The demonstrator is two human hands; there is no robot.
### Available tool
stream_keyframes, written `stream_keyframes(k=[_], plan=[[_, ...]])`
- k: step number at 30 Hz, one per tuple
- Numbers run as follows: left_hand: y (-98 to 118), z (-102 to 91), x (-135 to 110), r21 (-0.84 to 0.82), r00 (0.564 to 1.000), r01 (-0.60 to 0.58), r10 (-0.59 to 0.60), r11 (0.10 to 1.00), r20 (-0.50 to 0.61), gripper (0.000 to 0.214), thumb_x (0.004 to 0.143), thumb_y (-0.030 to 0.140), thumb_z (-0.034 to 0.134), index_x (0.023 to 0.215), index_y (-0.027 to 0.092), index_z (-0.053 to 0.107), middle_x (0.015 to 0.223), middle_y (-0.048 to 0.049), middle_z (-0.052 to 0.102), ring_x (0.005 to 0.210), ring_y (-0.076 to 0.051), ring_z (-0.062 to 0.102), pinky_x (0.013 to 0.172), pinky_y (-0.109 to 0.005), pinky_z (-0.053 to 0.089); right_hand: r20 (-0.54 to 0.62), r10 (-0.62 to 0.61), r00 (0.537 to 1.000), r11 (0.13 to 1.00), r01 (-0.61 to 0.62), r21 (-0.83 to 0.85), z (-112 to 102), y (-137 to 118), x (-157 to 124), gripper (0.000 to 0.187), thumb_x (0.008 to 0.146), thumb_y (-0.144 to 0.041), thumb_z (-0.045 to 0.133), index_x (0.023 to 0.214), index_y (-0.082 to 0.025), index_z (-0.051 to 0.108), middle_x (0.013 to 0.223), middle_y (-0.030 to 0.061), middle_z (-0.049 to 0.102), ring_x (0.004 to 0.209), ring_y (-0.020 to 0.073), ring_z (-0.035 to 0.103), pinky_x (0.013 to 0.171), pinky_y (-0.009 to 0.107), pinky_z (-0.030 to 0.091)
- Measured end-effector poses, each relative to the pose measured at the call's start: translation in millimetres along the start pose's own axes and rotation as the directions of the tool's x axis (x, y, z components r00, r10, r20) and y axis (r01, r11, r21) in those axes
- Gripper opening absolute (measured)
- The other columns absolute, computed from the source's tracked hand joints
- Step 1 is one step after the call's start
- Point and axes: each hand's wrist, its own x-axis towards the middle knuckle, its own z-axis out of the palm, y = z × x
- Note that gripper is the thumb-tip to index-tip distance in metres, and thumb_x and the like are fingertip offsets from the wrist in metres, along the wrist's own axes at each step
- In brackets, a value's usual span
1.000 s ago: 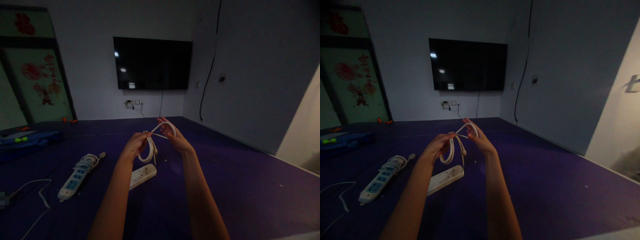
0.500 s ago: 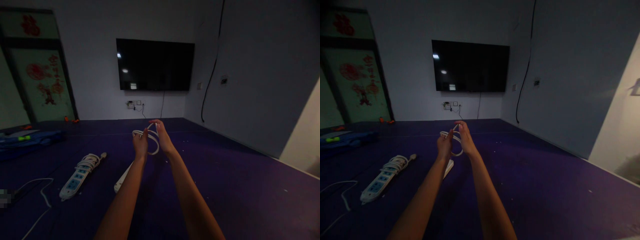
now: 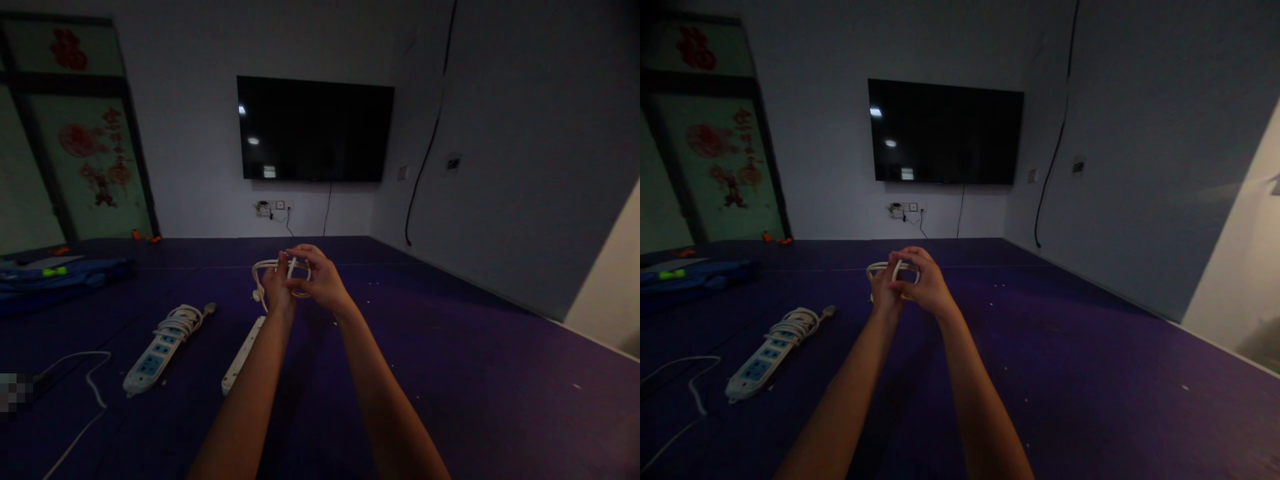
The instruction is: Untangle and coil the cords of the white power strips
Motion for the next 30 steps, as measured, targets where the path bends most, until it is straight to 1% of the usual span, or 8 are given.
stream_keyframes(k=[3, 7, 12, 16, 19, 24, 28, 30], plan=[[6.5, 2.6, 3.6, -0.075, 0.998, 0.056, -0.056, 0.996, -0.006, 0.041, 0.058, 0.048, 0.073, 0.054, 0.015, 0.050, 0.047, 0.0061, 0.044, 0.042, -0.005, 0.042, 0.041, -0.019, 0.026, 0.011, -0.048, 0.999, 0.993, 0.049, -0.105, -1.9, -1.1, -0.3, 0.042, 0.061, -0.018, 0.075, 0.101, -0.025, 0.064, 0.105, 0.0048, 0.052, 0.103, 0.0181, 0.052, 0.092, 0.035, 0.043], [11.2, 3.2, 8.5, -0.115, 0.981, 0.188, -0.191, 0.975, -0.018, 0.043, 0.055, 0.049, 0.074, 0.053, 0.015, 0.047, 0.043, 0.0085, 0.040, 0.036, -0.003, 0.035, 0.036, -0.018, 0.018, -0.004, -0.084, 0.996, 0.954, 0.079, -0.289, -2.4, -1.8, -0.5, 0.036, 0.062, -0.008, 0.070, 0.094, -0.022, 0.064, 0.105, 0.0046, 0.053, 0.105, 0.0185, 0.051, 0.094, 0.036, 0.040], [19.0, 1.3, 7.4, -0.060, 0.965, 0.227, -0.216, 0.972, 0.147, 0.047, 0.044, 0.047, 0.080, 0.052, 0.016, 0.047, 0.041, 0.0098, 0.036, 0.034, -0.002, 0.032, 0.035, -0.017, 0.017, 0.041, -0.132, 0.990, 0.901, 0.137, -0.412, -1.3, 1.6, -1.4, 0.034, 0.065, -0.003, 0.061, 0.094, -0.021, 0.059, 0.109, 0.0063, 0.052, 0.109, 0.0192, 0.049, 0.097, 0.037, 0.038], [22.5, 1.6, 6.6, -0.027, 0.947, 0.261, -0.250, 0.965, 0.204, 0.044, 0.039, 0.042, 0.083, 0.053, 0.015, 0.051, 0.041, 0.0088, 0.041, 0.036, -0.003, 0.036, 0.036, -0.017, 0.021, 0.076, -0.155, 0.985, 0.866, 0.172, -0.469, -1.7, 3.9, -3.2, 0.038, 0.067, -0.001, 0.054, 0.099, -0.020, 0.054, 0.113, 0.0085, 0.051, 0.113, 0.0198, 0.047, 0.099, 0.038, 0.037], [22.8, 2.3, 7.2, -0.024, 0.947, 0.257, -0.246, 0.966, 0.207, 0.040, 0.037, 0.034, 0.084, 0.054, 0.014, 0.054, 0.044, 0.0081, 0.045, 0.039, -0.003, 0.040, 0.037, -0.017, 0.024, 0.056, -0.150, 0.987, 0.854, 0.158, -0.496, -1.8, 5.9, -5.6, 0.040, 0.067, -0.002, 0.053, 0.102, -0.021, 0.051, 0.122, 0.0103, 0.046, 0.118, 0.0205, 0.043, 0.101, 0.040, 0.036], [22.2, 2.0, 6.6, -0.008, 0.960, 0.248, -0.244, 0.969, 0.134, 0.037, 0.036, 0.029, 0.083, 0.059, 0.014, 0.058, 0.048, 0.0068, 0.051, 0.040, -0.003, 0.041, 0.037, -0.016, 0.026, -0.009, -0.154, 0.988, 0.877, 0.133, -0.461, -0.8, 11.8, -8.2, 0.060, 0.066, -0.003, 0.058, 0.120, -0.022, 0.040, 0.137, 0.0131, 0.032, 0.127, 0.0216, 0.035, 0.103, 0.041, 0.035], [19.8, 0.4, 7.1, 0.025, 0.948, 0.244, -0.244, 0.970, 0.206, 0.038, 0.037, 0.027, 0.083, 0.066, 0.015, 0.061, 0.053, 0.0057, 0.055, 0.042, -0.004, 0.044, 0.039, -0.017, 0.028, -0.010, -0.113, 0.994, 0.903, 0.099, -0.419, -1.7, 13.1, -8.4, 0.068, 0.064, -0.002, 0.058, 0.125, -0.024, 0.039, 0.147, 0.0115, 0.016, 0.129, 0.0213, 0.034, 0.103, 0.040, 0.035], [17.8, -1.3, 8.4, 0.033, 0.944, 0.233, -0.234, 0.972, 0.231, 0.036, 0.037, 0.021, 0.083, 0.064, 0.015, 0.060, 0.053, 0.0060, 0.054, 0.042, -0.004, 0.044, 0.039, -0.017, 0.028, -0.004, -0.087, 0.996, 0.918, 0.079, -0.390, -3.3, 12.6, -8.2, 0.071, 0.062, -0.004, 0.062, 0.127, -0.025, 0.040, 0.149, 0.0102, 0.014, 0.130, 0.0220, 0.033, 0.104, 0.041, 0.034]])
